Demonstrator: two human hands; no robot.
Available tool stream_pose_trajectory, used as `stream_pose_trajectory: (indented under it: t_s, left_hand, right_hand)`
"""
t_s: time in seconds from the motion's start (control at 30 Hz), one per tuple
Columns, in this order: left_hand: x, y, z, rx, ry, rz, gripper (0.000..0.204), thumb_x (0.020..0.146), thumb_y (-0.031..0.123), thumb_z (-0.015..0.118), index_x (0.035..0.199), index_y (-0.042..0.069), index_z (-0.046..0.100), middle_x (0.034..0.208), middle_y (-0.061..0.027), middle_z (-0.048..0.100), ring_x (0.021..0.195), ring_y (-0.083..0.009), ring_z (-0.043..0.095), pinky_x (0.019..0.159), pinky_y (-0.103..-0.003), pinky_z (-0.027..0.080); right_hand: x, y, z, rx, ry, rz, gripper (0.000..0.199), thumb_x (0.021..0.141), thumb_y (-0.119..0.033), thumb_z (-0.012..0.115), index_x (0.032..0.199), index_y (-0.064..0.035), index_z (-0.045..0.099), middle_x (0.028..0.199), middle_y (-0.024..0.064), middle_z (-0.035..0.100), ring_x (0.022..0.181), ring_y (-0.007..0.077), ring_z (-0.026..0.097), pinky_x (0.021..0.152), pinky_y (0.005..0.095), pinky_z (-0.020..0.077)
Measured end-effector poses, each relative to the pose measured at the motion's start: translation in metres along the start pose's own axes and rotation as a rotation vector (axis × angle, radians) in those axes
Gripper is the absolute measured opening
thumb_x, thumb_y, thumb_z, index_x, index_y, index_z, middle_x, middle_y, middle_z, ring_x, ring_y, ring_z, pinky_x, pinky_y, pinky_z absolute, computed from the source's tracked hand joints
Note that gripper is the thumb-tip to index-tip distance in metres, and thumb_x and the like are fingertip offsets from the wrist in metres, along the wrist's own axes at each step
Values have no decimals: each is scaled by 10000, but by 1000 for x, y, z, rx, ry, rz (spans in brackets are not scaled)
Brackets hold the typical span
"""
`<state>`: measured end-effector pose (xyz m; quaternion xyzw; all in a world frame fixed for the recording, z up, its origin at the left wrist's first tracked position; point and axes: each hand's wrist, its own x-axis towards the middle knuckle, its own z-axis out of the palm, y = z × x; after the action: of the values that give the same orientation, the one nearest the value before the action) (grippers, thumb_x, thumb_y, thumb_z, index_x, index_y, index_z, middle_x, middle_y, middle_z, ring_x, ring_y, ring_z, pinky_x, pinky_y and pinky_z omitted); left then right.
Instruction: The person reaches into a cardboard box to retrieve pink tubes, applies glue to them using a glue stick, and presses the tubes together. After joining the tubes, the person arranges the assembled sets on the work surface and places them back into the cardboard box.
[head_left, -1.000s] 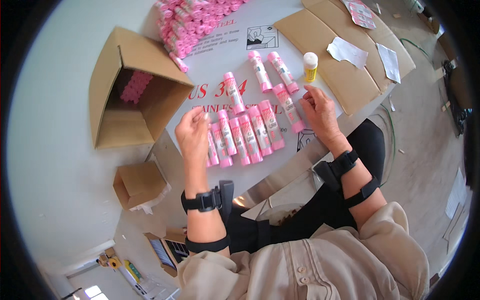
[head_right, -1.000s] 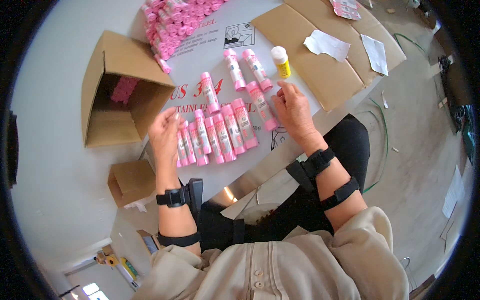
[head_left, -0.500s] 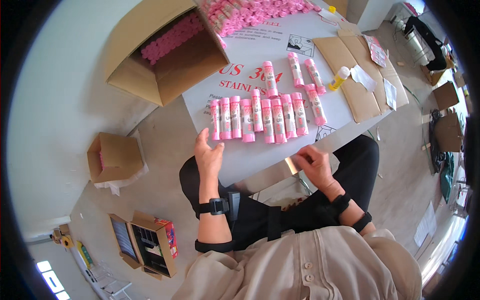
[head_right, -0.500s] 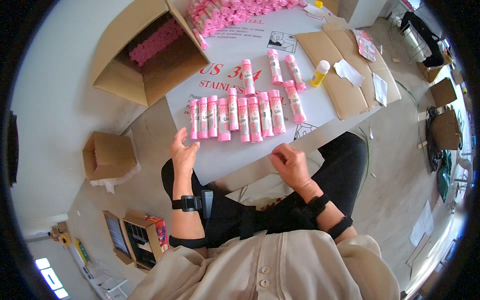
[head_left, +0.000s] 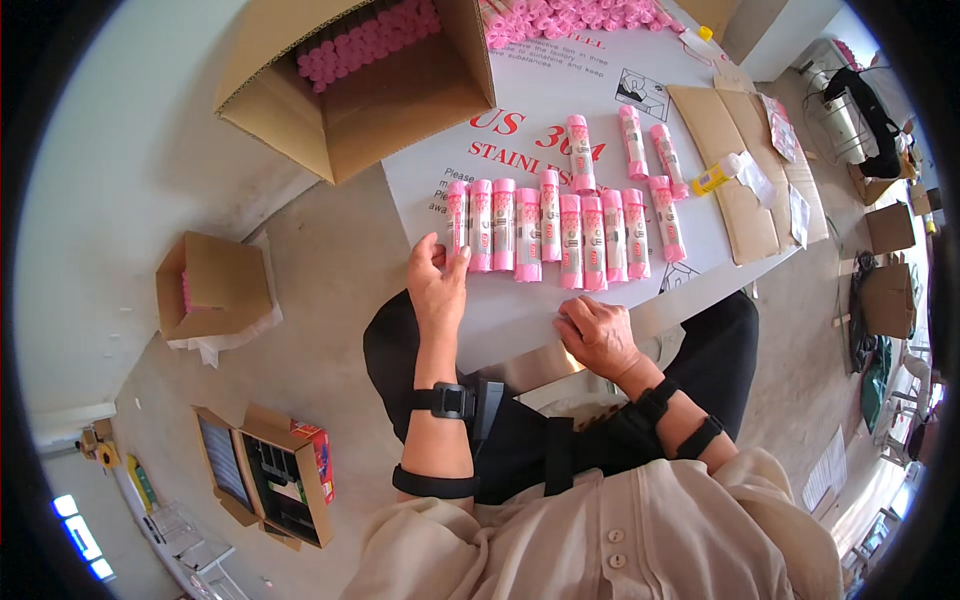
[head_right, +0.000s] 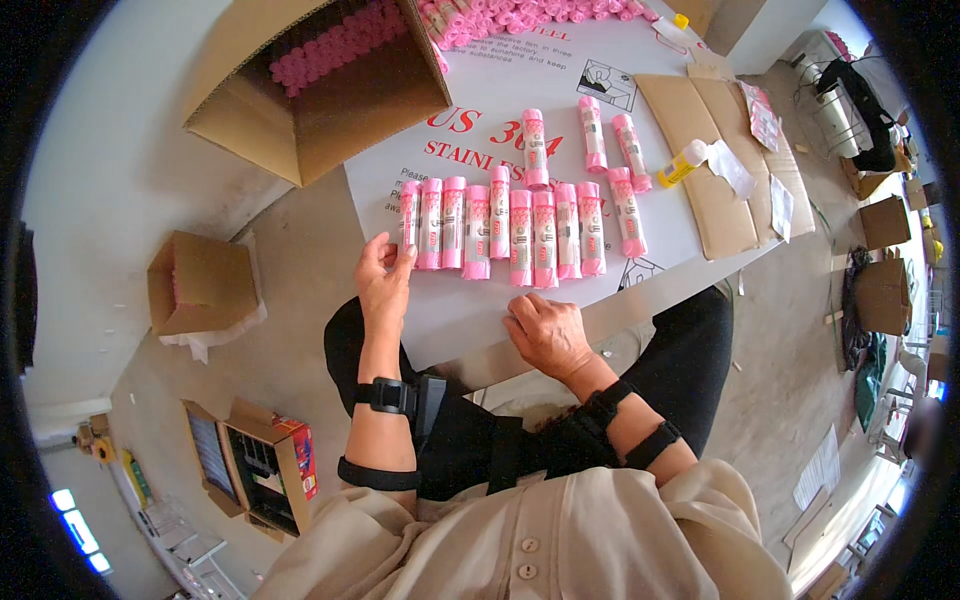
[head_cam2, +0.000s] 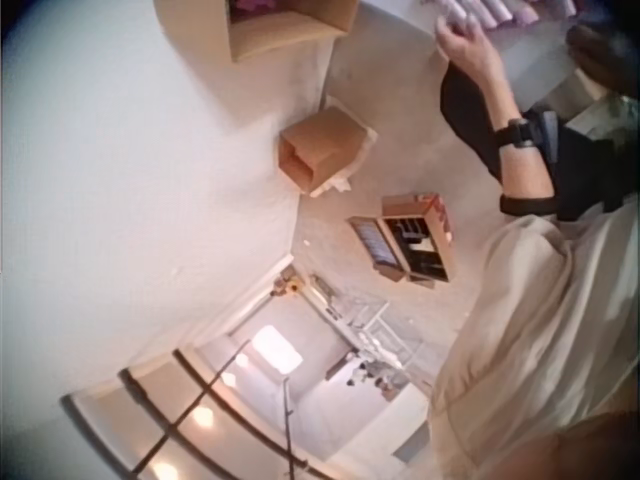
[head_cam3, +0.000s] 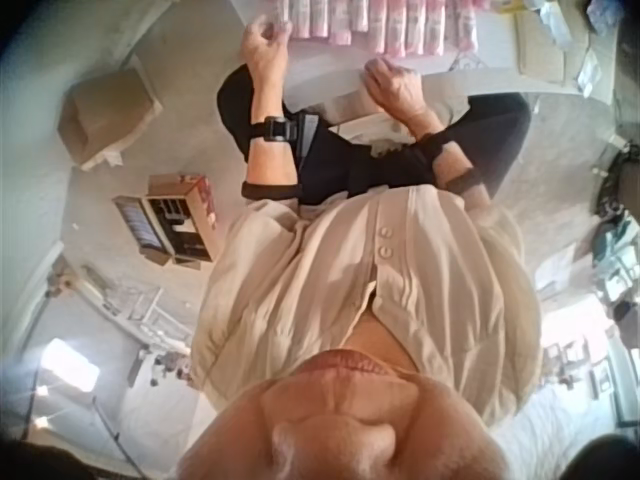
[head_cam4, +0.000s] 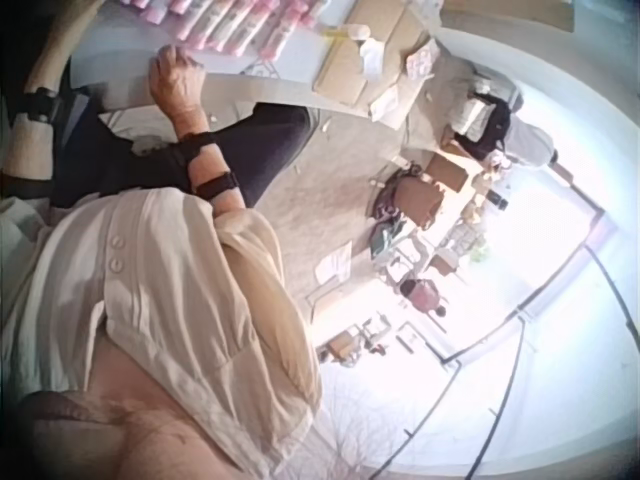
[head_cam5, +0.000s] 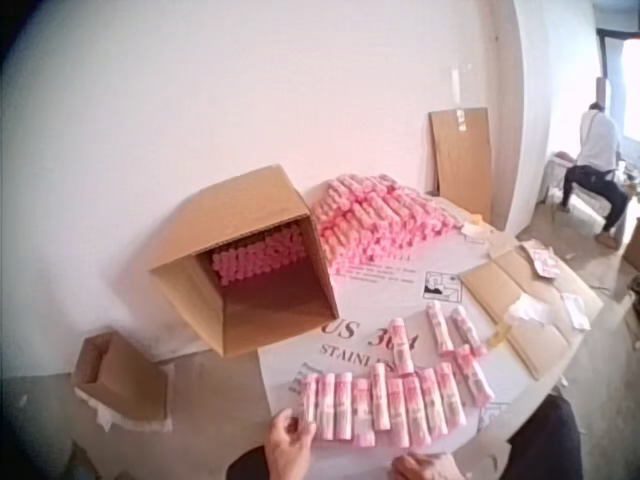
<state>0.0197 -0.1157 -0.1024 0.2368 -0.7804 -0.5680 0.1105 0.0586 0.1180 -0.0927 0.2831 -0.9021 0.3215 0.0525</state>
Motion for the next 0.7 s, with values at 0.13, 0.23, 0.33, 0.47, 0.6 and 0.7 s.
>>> stream_pose_trajectory:
  t_s: [0.13,0.23,0.33,0.47,0.6,0.7]
  left_hand:
    - [6,-2,-3,125,22,4,424,802,88,674,1169,-50,511,952,-112,592,792,-175,582,722,-302,494]
    - [11,-10,-7,58,39,-11,375,809,51,650,1146,-51,520,902,-103,596,751,-165,578,693,-298,490]
    - [11,-12,-7,21,45,35,337,815,30,634,1126,-52,533,863,-101,601,729,-166,580,676,-300,489]
    - [11,-11,-10,39,43,59,293,815,8,618,1094,-55,553,832,-99,600,711,-160,578,662,-297,488]
    - [5,4,-7,53,25,55,290,802,-29,588,1090,-5,575,849,-97,595,752,-197,583,697,-325,489]
    - [3,2,-2,256,66,340,327,781,-49,568,1090,56,588,903,-108,585,834,-266,576,762,-366,478]
  right_hand:
    - [2,2,3,-38,20,-7,154,803,-174,626,824,-78,508,688,78,531,582,282,570,499,392,448]
    - [4,0,5,-37,32,-18,167,803,-188,634,801,-81,506,679,74,521,567,275,560,492,383,445]
    - [5,-1,7,-37,27,-14,184,802,-198,642,782,-81,502,671,69,513,557,267,555,486,375,442]
    - [10,-5,6,-42,33,-44,194,798,-198,648,775,-81,495,670,65,508,549,260,553,475,367,439]
    - [10,-5,8,-56,32,-52,200,798,-199,649,778,-82,489,673,64,509,548,257,556,471,365,439]
    - [12,-5,10,-46,35,-59,202,797,-200,650,783,-81,487,675,63,512,550,258,558,472,367,440]
